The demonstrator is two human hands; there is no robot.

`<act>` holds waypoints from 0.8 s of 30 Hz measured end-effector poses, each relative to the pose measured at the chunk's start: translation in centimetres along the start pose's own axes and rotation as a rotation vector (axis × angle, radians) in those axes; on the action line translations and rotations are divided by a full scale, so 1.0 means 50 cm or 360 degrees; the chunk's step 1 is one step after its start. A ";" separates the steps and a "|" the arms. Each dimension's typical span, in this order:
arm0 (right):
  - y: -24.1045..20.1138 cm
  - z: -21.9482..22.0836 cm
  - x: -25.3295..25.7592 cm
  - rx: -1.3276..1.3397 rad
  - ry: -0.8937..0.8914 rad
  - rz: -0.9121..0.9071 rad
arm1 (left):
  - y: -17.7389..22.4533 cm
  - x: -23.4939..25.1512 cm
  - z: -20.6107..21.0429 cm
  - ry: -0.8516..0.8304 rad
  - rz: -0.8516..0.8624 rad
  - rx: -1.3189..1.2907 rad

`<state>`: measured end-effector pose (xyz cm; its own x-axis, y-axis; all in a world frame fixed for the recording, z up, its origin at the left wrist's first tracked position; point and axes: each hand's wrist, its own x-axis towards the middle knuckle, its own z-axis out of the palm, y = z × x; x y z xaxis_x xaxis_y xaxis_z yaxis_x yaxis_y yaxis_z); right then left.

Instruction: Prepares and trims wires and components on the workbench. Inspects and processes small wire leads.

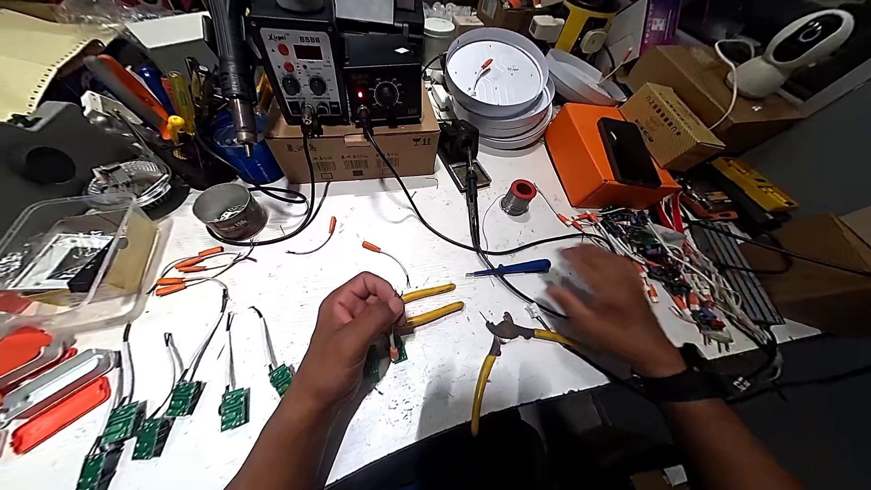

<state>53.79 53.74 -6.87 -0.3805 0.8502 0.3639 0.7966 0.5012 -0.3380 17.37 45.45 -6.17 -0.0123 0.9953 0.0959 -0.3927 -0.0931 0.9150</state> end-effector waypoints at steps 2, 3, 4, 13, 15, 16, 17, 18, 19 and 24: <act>-0.035 0.032 0.020 -0.0222 -0.0333 -0.0270 | -0.002 0.000 -0.003 0.0011 -0.0008 0.0020; -0.042 0.046 0.031 -0.0271 -0.0439 -0.0323 | -0.002 0.001 -0.004 0.0023 -0.0008 0.0032; -0.044 0.056 0.040 -0.0303 -0.0497 -0.0342 | -0.001 0.002 -0.005 0.0037 -0.0006 0.0048; -0.066 0.036 0.118 -0.0255 0.0134 -0.0077 | -0.001 0.003 -0.003 0.0036 0.0006 0.0021; -0.070 0.004 0.144 -0.0153 0.0311 0.0080 | 0.000 0.004 -0.005 0.0065 0.0015 0.0009; -0.068 -0.010 0.158 -0.0080 0.0401 0.0160 | 0.001 0.005 -0.005 0.0082 0.0015 0.0013; -0.060 -0.020 0.175 -0.0009 0.0502 0.0229 | 0.001 0.004 -0.005 0.0094 0.0011 0.0017; -0.048 -0.022 0.192 0.0049 0.0604 0.0278 | 0.001 0.003 -0.005 0.0098 0.0007 0.0021; -0.033 -0.017 0.211 0.0073 0.0697 0.0309 | 0.000 0.004 -0.004 0.0094 0.0004 0.0025; 0.006 0.006 0.261 -0.0365 0.0369 0.0289 | 0.004 0.004 -0.004 0.0115 -0.0008 0.0057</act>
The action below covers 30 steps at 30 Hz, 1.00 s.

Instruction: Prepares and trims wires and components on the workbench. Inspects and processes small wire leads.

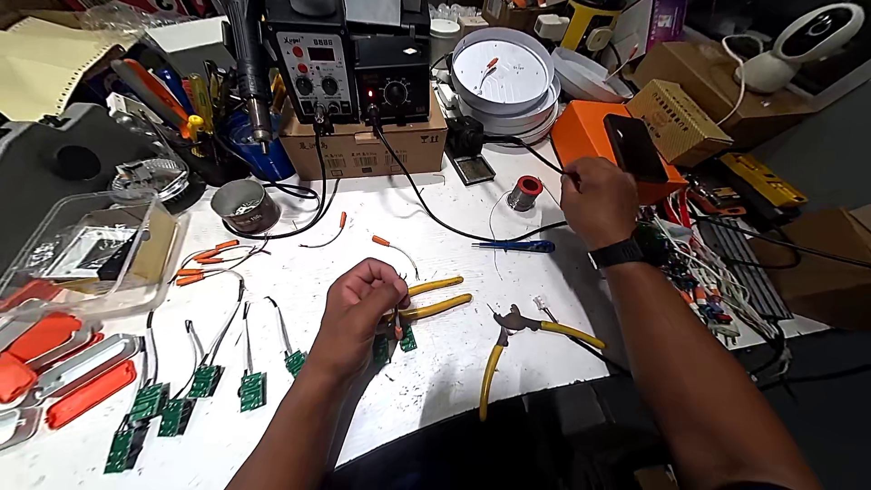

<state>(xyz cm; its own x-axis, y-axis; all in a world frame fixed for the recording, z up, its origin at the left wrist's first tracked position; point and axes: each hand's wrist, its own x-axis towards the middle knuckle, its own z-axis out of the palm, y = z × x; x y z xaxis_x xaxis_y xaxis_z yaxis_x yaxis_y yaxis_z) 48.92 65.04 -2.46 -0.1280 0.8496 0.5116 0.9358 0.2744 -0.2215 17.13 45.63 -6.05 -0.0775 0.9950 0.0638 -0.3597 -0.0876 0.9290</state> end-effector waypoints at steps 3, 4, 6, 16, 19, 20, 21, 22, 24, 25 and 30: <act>-0.058 -0.050 -0.064 0.0081 -0.0188 -0.0160 | 0.003 0.001 0.000 0.0025 0.0028 -0.0026; -0.092 -0.074 -0.109 0.0125 -0.0306 -0.0180 | 0.005 0.001 0.000 0.0036 0.0032 -0.0032; -0.145 -0.105 -0.218 0.0055 -0.0575 -0.0174 | 0.008 -0.002 -0.001 0.0035 0.0037 -0.0040; -0.176 -0.086 -0.480 0.0070 -0.0501 -0.0025 | 0.005 -0.010 0.005 -0.0080 0.0073 -0.0036; -0.154 -0.093 -0.470 0.0015 -0.0487 -0.0070 | 0.006 -0.011 0.003 -0.0100 0.0084 -0.0035; -0.142 -0.097 -0.462 -0.0047 -0.0530 -0.0070 | 0.006 -0.010 0.001 -0.0097 0.0088 -0.0034; -0.131 -0.098 -0.455 -0.0117 -0.0577 -0.0070 | 0.006 -0.010 0.000 -0.0093 0.0087 -0.0028; -0.120 -0.099 -0.449 -0.0173 -0.0609 -0.0096 | 0.006 -0.010 0.000 -0.0088 0.0083 -0.0019; -0.106 -0.093 -0.445 -0.0199 -0.0548 -0.0184 | 0.006 -0.008 -0.001 -0.0072 0.0077 -0.0006; -0.102 -0.087 -0.448 -0.0188 -0.0480 -0.0212 | 0.005 -0.008 -0.001 -0.0065 0.0072 -0.0008; -0.088 -0.071 -0.457 -0.0223 -0.0387 -0.0218 | 0.000 -0.004 -0.001 -0.0043 0.0042 -0.0028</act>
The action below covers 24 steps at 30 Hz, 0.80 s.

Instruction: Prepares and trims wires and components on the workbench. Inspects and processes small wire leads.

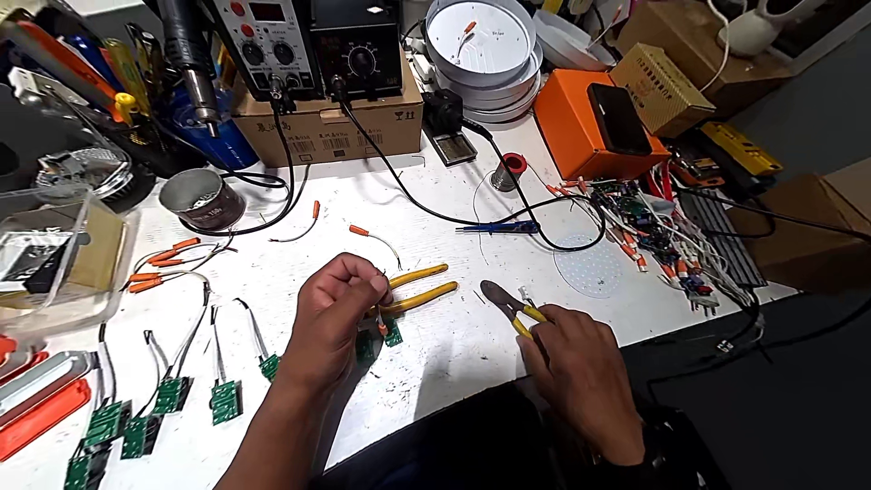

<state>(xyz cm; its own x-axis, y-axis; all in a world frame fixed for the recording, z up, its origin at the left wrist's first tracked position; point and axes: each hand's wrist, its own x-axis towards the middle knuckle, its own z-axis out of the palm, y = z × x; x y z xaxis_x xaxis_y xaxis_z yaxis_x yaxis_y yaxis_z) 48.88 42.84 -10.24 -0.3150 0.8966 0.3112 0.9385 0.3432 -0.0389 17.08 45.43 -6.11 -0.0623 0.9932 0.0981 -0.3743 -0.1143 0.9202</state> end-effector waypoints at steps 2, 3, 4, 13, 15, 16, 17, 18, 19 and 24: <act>0.010 0.007 0.004 0.0053 0.0010 0.0004 | -0.002 0.000 0.003 -0.0012 -0.0024 -0.0022; 0.019 0.008 0.009 0.0131 0.0014 0.0033 | -0.002 0.000 0.005 -0.0022 -0.0041 -0.0020; 0.028 0.004 0.017 0.0263 0.0011 0.0086 | -0.002 0.000 0.006 -0.0028 -0.0054 -0.0010; 0.037 -0.107 0.091 0.2727 0.0207 0.0164 | 0.001 0.002 0.015 -0.0017 -0.0103 0.0001; -0.011 -0.091 0.096 0.2956 0.0028 0.0051 | 0.000 0.002 0.018 -0.0015 -0.0115 -0.0010; -0.037 -0.078 0.100 0.2995 -0.0037 0.0043 | 0.000 0.002 0.018 -0.0015 -0.0124 -0.0003; -0.063 -0.066 0.105 0.2933 -0.0064 0.0065 | 0.000 0.002 0.019 -0.0017 -0.0137 0.0010; -0.086 -0.054 0.114 0.2789 -0.0054 0.0083 | 0.001 0.001 0.020 -0.0021 -0.0154 0.0025; -0.107 -0.044 0.126 0.2613 -0.0020 0.0075 | 0.002 0.000 0.021 -0.0025 -0.0166 0.0044; -0.169 -0.034 0.184 0.2298 -0.0066 0.0029 | 0.002 -0.003 0.026 -0.0106 -0.0162 0.0082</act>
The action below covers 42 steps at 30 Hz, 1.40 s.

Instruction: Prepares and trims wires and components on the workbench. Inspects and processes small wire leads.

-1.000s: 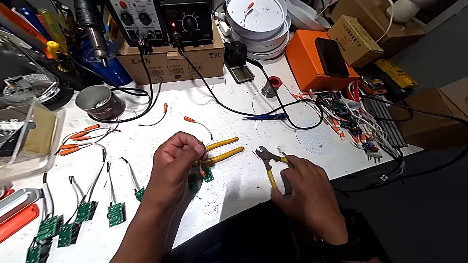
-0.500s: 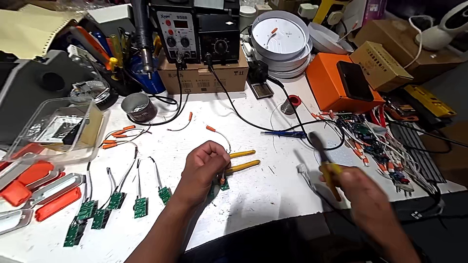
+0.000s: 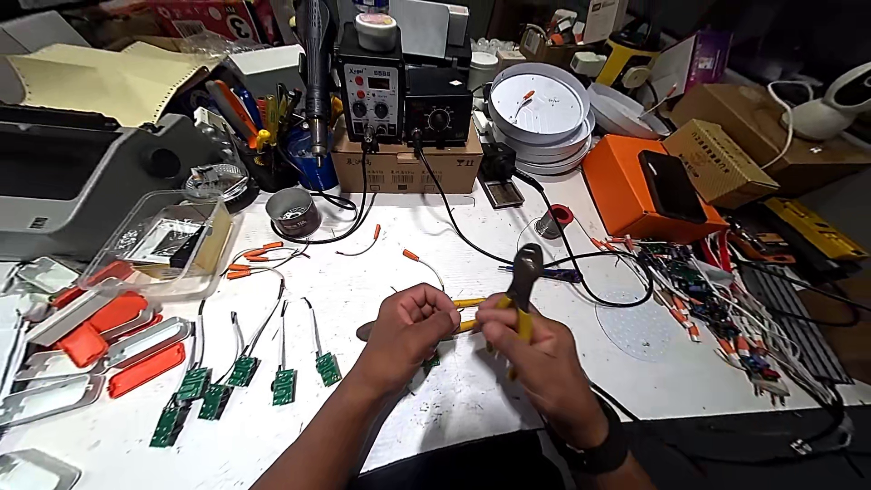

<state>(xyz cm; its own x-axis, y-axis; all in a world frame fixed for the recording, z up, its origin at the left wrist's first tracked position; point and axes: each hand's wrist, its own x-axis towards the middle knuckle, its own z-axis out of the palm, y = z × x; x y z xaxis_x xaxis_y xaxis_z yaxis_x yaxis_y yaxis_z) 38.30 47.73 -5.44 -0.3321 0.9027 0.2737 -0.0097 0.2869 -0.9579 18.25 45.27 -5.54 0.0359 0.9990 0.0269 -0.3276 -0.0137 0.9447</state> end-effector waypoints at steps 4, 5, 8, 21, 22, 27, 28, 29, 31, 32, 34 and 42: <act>-0.007 0.020 0.024 0.0065 -0.0045 0.0004 | 0.002 -0.002 0.003 -0.0049 0.0023 -0.0012; -0.009 0.022 0.028 0.0074 -0.0043 -0.0006 | 0.003 -0.003 0.003 -0.0054 0.0022 -0.0007; -0.012 0.027 0.032 0.0047 -0.0014 -0.0039 | 0.007 -0.005 0.004 -0.0055 0.0007 0.0026; -0.004 0.010 -0.016 -0.0103 -0.0171 0.0041 | 0.015 -0.006 0.005 0.0141 0.0134 0.0102; -0.006 0.002 -0.027 -0.0190 -0.0254 0.0090 | 0.016 -0.007 0.005 0.0155 0.0134 0.0085; -0.016 -0.013 -0.068 -0.0493 -0.0500 0.0353 | 0.018 -0.006 0.010 0.0196 0.0104 0.0055; -0.020 -0.014 -0.070 -0.0530 -0.0526 0.0397 | 0.018 -0.007 0.010 0.0188 0.0109 0.0056; -0.023 -0.014 -0.070 -0.0547 -0.0545 0.0418 | 0.019 -0.008 0.009 0.0174 0.0114 0.0055; -0.021 -0.016 -0.069 -0.0583 -0.0574 0.0366 | 0.020 -0.010 0.010 0.0144 0.0124 0.0041; -0.020 -0.017 -0.068 -0.0593 -0.0588 0.0330 | 0.020 -0.012 0.011 0.0132 0.0131 0.0033; -0.024 -0.016 -0.066 -0.0615 -0.0615 0.0305 | 0.021 -0.013 0.011 0.0121 0.0136 0.0026; -0.031 -0.016 -0.065 -0.0592 -0.0657 0.0337 | 0.029 -0.016 0.018 0.0186 0.0100 0.0107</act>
<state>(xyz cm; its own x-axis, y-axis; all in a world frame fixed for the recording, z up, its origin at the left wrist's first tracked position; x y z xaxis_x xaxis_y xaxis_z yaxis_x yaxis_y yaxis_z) 40.16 44.64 -4.77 -0.6306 0.7746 -0.0477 0.4033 0.2746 -0.8729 18.60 44.40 -3.92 -0.0939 0.9942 0.0520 -0.2618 -0.0750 0.9622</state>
